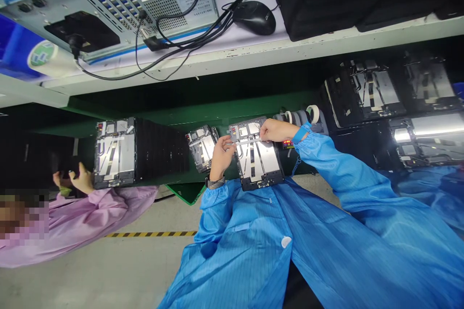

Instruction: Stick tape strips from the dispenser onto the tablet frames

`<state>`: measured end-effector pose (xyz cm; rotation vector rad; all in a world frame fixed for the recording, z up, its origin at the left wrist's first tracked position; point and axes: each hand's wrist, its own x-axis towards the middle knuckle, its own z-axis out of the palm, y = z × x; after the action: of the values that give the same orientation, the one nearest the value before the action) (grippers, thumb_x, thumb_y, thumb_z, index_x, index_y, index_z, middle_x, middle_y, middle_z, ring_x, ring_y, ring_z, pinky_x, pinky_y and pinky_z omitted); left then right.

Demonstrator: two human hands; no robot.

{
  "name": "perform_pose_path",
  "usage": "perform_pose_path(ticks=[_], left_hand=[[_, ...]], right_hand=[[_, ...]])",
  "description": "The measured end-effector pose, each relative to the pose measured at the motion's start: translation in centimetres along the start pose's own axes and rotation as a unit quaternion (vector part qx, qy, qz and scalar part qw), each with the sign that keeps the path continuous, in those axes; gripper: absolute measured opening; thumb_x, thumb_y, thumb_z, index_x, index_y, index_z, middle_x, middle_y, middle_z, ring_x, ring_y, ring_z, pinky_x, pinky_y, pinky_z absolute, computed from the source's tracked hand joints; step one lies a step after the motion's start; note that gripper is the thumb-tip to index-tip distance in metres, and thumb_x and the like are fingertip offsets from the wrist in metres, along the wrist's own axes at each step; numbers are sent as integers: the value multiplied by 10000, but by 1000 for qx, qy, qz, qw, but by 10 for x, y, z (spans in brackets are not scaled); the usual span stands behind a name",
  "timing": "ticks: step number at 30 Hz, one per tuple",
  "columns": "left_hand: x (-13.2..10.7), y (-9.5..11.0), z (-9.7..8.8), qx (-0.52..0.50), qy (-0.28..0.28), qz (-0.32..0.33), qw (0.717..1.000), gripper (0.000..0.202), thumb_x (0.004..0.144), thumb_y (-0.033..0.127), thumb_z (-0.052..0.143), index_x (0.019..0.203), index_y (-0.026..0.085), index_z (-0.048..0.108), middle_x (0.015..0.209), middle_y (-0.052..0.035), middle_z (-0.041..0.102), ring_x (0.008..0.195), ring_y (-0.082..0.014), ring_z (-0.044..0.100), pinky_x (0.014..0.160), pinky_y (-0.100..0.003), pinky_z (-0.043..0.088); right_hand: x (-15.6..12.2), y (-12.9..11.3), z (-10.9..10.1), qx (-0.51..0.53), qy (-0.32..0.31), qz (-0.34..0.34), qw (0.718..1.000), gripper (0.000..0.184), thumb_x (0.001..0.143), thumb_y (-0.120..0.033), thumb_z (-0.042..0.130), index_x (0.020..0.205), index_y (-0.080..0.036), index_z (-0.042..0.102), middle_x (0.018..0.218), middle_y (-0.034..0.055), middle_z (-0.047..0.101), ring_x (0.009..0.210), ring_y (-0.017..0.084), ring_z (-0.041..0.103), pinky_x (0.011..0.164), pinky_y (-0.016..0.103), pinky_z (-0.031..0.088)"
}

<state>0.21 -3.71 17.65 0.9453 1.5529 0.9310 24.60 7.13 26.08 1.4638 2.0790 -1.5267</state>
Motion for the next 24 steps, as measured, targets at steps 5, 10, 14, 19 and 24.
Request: perform_pose_path(ticks=[5,10,14,19,24], left_hand=[[-1,3,4,14,6,8,1000,387,870,228,690,1231,173,562,1134,-97,631,768,-112,628,520,-184,510],[0,2,5,23,11,13,1000,401,851,221,694,1228,166,569,1119,-92,635,727,-100,608,539,-197,496],[2,-2,4,34,9,18,999,413,851,235,687,1239,161,567,1132,-93,632,717,-90,600,577,-206,496],[3,-4,4,44,11,20,999,445,838,253,708,1252,165,570,1159,-100,633,749,-98,619,613,-212,504],[3,-1,6,40,11,20,999,406,855,224,684,1241,162,572,1143,-99,644,751,-105,626,617,-222,516]], right_hand=[[2,0,1,-14,4,12,1000,93,803,-117,696,802,-116,789,793,78,769,725,166,681,602,217,463],[4,-2,2,-33,10,24,999,94,776,-118,716,824,-111,797,827,84,774,754,176,687,593,217,453],[3,-7,1,-46,11,35,998,98,766,-130,729,830,-112,802,846,92,773,757,186,681,585,231,448],[3,-7,-1,-53,5,39,998,86,759,-176,759,808,-120,802,800,83,755,707,185,656,575,253,441],[7,-5,-1,-65,-7,43,997,93,754,-198,767,802,-126,801,767,74,739,673,178,639,562,257,431]])
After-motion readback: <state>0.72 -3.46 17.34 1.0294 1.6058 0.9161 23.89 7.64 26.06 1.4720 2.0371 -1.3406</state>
